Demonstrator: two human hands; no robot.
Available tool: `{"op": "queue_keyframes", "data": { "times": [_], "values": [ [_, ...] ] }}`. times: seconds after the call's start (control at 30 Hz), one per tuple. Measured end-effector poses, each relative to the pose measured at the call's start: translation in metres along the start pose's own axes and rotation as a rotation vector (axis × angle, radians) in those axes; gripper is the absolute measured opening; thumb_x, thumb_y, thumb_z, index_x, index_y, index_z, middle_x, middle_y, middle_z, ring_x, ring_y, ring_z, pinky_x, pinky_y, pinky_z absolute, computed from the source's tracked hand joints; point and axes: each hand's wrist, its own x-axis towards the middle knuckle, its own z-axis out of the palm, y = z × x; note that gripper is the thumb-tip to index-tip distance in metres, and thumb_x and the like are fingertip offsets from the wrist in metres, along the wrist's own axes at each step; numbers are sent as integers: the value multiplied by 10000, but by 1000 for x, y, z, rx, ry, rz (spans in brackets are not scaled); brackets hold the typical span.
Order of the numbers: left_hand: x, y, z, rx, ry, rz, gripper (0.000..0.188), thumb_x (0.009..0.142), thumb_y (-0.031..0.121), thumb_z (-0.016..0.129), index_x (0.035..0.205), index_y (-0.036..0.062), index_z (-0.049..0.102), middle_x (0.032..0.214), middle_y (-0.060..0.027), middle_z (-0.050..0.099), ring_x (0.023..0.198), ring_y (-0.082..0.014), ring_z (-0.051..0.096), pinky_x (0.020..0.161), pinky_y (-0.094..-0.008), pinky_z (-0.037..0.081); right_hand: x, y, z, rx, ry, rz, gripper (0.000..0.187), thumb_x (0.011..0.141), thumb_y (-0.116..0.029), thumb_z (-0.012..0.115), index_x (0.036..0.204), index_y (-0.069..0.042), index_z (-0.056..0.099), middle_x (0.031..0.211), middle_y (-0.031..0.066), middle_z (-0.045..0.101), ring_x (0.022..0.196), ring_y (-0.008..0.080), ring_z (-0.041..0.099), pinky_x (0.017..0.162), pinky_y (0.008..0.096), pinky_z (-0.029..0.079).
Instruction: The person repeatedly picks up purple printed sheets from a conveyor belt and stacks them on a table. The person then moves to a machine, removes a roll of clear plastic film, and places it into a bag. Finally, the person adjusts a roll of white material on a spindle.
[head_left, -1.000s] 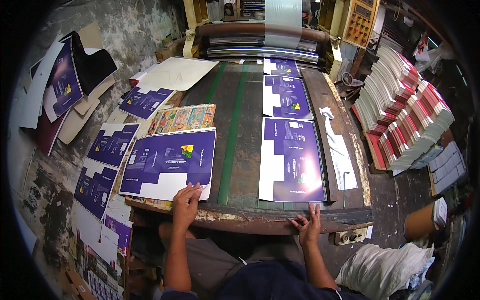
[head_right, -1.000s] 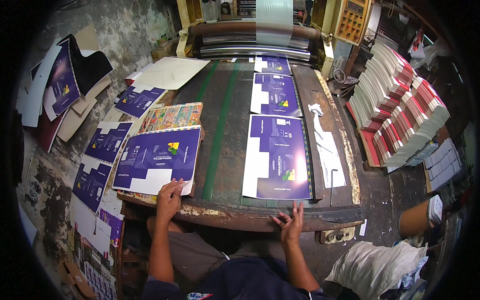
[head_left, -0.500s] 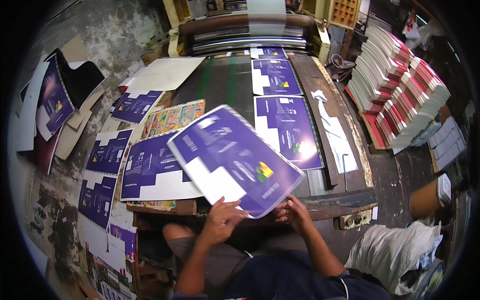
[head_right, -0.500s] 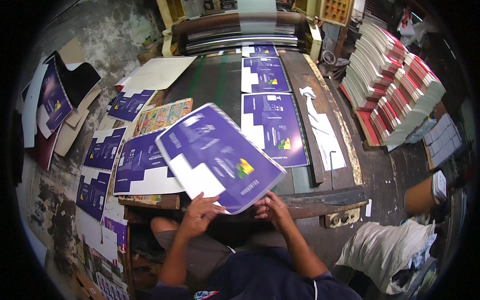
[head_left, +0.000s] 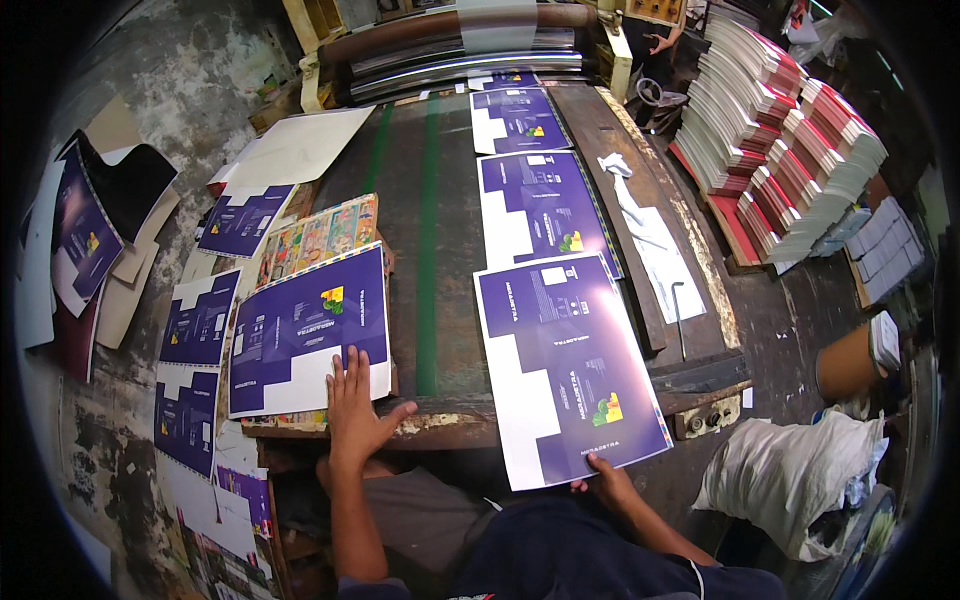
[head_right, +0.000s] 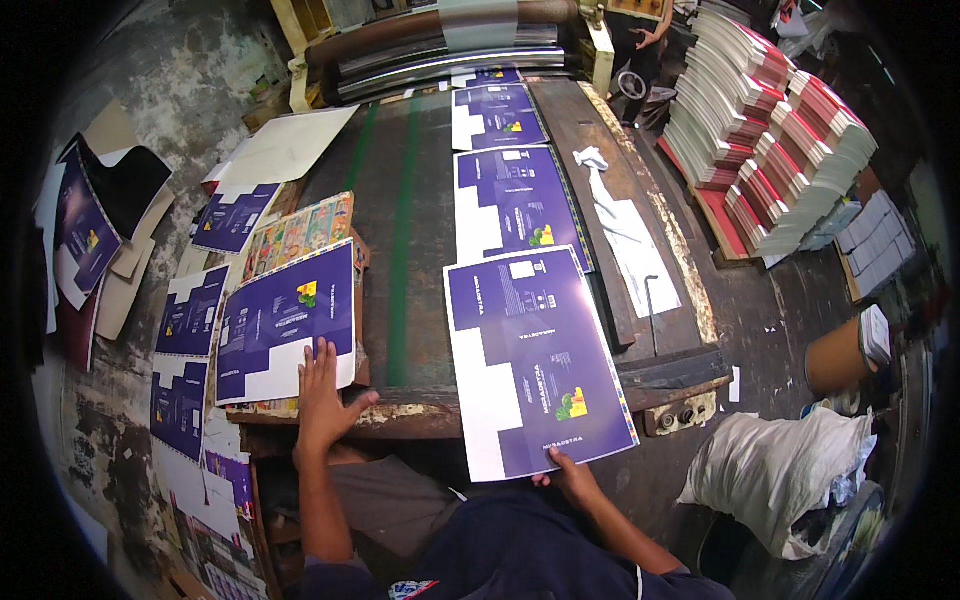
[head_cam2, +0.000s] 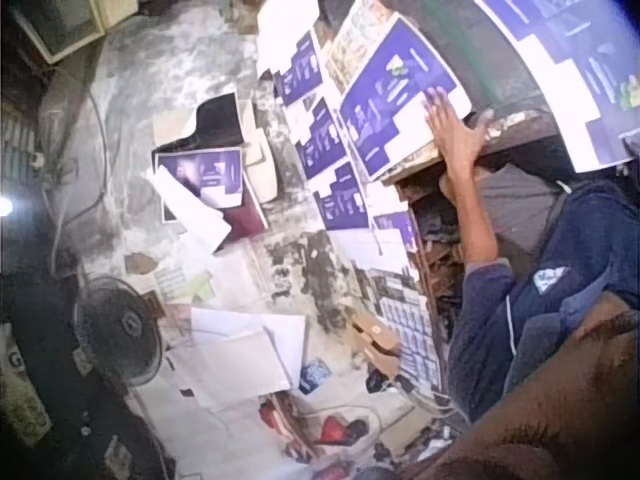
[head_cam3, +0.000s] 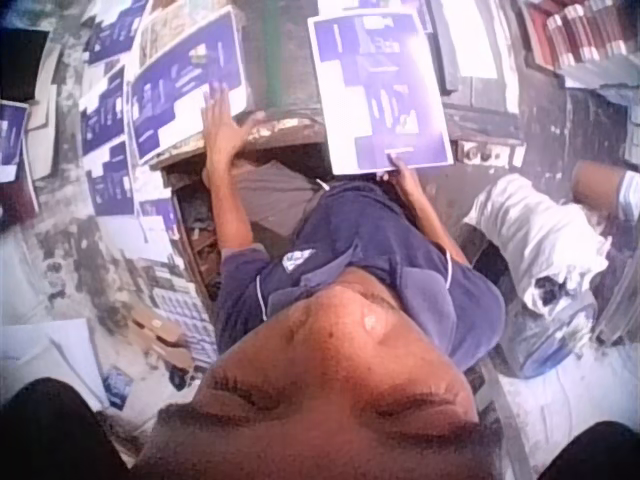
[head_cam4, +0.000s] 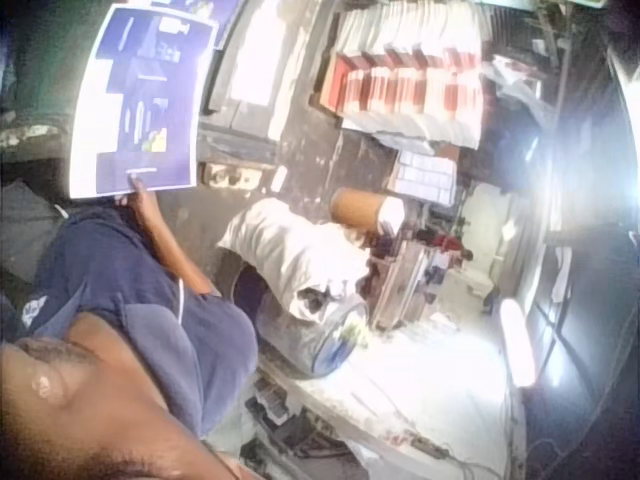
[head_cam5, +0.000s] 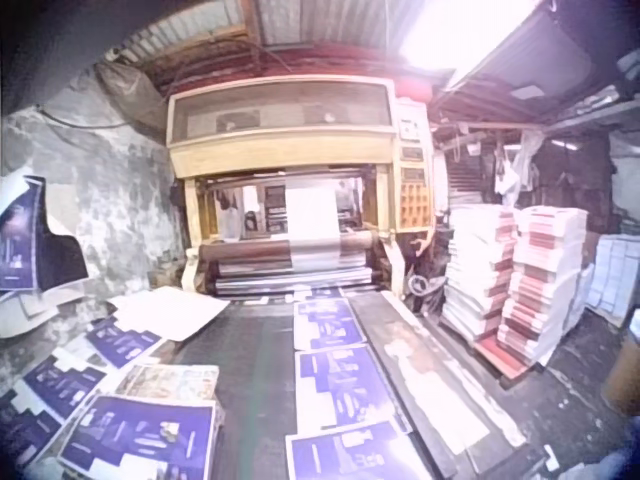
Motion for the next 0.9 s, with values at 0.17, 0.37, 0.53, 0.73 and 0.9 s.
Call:
{"op": "queue_keyframes", "data": {
  "times": [0.17,0.37,0.53,0.73,0.9],
  "values": [
    [1,4,-3,-63,-78,-36,1074,745,677,675,1500,13,297,1573,-220,238,1473,-385,171,1179,-518,159,-22,8,-2,50,56,11,367,986,-330,541,1095,21,538,863,154,647,750,255,658,649,322,501],
    [9,-5,-6,-190,-91,38,914,760,523,751,1443,15,419,1540,-194,332,1452,-368,253,1173,-478,204,-23,0,3,89,39,-11,370,992,-329,532,1126,16,531,913,164,650,783,260,664,666,325,503],
    [13,-17,-9,-443,-22,25,512,773,168,792,1242,25,644,1393,-182,537,1375,-345,411,1124,-422,324,-3,-14,11,180,2,-106,420,1015,-375,481,1159,17,521,972,183,660,829,256,679,699,328,534],
    [10,-34,-1,-586,-48,-39,402,835,151,734,1207,14,664,1377,-176,557,1373,-323,419,1121,-409,322,27,-25,24,264,87,-110,464,1011,-451,446,1141,-21,559,909,148,689,728,178,647,732,321,528],
    [9,-37,5,-614,-16,-37,332,901,177,681,1178,-6,673,1352,-183,576,1371,-319,423,1121,-414,313,36,-37,39,337,177,-180,390,1010,-424,466,1156,-63,497,943,161,676,706,182,637,752,369,545]
  ]
}}
